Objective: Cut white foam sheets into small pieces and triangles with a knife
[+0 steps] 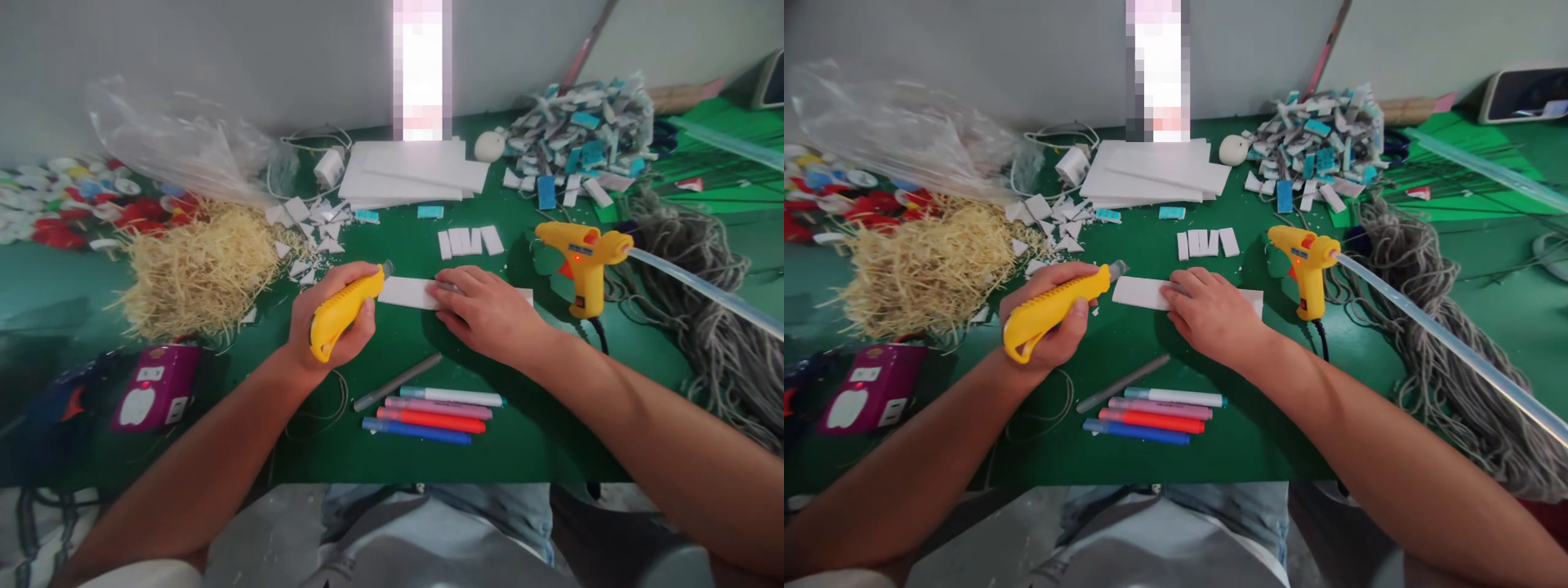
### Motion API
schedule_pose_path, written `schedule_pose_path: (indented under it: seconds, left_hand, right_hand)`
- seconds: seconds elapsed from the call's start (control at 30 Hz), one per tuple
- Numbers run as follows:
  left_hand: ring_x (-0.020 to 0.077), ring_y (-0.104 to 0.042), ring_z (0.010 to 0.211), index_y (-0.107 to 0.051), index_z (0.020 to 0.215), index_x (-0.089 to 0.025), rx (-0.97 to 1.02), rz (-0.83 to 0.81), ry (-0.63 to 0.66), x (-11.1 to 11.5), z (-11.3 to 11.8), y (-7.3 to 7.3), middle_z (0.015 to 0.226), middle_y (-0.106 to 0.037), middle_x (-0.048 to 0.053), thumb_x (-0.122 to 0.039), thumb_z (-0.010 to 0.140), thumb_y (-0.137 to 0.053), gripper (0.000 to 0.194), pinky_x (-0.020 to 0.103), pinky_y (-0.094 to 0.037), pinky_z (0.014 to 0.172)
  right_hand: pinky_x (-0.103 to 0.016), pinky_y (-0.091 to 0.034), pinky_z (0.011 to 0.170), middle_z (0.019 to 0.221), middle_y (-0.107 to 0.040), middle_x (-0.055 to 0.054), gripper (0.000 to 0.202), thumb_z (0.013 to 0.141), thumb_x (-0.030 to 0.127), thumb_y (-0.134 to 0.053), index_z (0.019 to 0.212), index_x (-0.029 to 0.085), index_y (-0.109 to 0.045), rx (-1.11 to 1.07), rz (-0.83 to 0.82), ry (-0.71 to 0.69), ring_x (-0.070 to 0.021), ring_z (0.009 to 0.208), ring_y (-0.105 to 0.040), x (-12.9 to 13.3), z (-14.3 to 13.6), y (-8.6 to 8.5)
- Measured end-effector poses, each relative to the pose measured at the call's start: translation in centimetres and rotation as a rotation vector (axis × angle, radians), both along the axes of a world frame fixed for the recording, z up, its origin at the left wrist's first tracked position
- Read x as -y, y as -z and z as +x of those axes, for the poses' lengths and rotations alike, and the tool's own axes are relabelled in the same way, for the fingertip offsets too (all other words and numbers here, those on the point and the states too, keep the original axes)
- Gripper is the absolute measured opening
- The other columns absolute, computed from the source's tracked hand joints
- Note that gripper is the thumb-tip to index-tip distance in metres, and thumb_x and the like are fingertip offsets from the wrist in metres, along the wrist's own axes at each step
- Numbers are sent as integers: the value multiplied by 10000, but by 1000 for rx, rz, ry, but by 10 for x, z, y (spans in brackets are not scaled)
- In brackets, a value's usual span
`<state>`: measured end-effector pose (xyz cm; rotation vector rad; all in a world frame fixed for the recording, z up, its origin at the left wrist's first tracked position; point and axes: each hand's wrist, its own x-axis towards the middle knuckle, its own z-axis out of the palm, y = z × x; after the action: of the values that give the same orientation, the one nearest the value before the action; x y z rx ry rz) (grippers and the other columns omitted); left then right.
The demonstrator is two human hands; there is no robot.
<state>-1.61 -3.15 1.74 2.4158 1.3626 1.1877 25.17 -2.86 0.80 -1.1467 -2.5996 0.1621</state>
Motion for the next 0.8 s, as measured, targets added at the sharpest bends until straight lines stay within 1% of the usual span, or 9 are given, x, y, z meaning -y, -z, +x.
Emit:
schedule_pose_path:
  seconds: [0.1, 0.23, 0.37, 0.53, 0.63, 0.8]
  left_hand:
    - [191, -811, 877, -659, 1204, -292, -36, -3, -10, -1, 1, 0, 1147, -819, 12, -267, 960, -586, 255, 285, -672, 823]
    - [172, -804, 800, -656, 1159, -262, -61, 21, -33, -1, 3, -1, 1081, -826, 16, -254, 944, -587, 227, 246, -651, 749]
    - [166, -801, 796, -674, 1142, -221, -140, -6, -50, 0, 5, -3, 1050, -829, 26, -281, 931, -564, 246, 222, -634, 762]
    - [166, -788, 764, -697, 1135, -211, -202, -17, -72, 0, 7, -4, 1026, -830, 28, -319, 902, -554, 294, 209, -608, 715]
    - [164, -795, 777, -686, 1147, -213, -208, -9, -41, 1, 8, -6, 1039, -832, 27, -306, 912, -553, 286, 203, -606, 717]
    - [159, -801, 767, -660, 1156, -205, -193, 48, 26, 1, 9, -7, 1016, -834, 25, -264, 923, -572, 256, 191, -605, 711]
  right_hand:
    - [-483, -580, 960, 1307, -719, -215, 401, 1084, 231, -443, 1335, 121, -736, -9, -1, 9, -326, 1173, -651, 1, -1, 0]
    - [-473, -595, 929, 1272, -740, -216, 410, 1101, 231, -418, 1306, 115, -753, -5, 39, 10, -317, 1140, -665, 0, -1, 2]
    - [-474, -601, 923, 1285, -737, -215, 401, 1106, 237, -423, 1275, 118, -767, -34, 67, 9, -313, 1147, -665, -1, -2, 5]
    - [-469, -598, 911, 1257, -734, -215, 394, 1100, 224, -426, 1273, 112, -762, -53, 59, 7, -310, 1131, -658, -1, -2, 7]
    - [-455, -592, 898, 1244, -731, -207, 398, 1103, 234, -419, 1276, 118, -759, -48, 58, 3, -304, 1128, -654, -1, -1, 7]
    - [-472, -588, 905, 1246, -726, -206, 380, 1097, 229, -435, 1279, 132, -754, -63, 23, -2, -311, 1129, -652, -2, -1, 7]
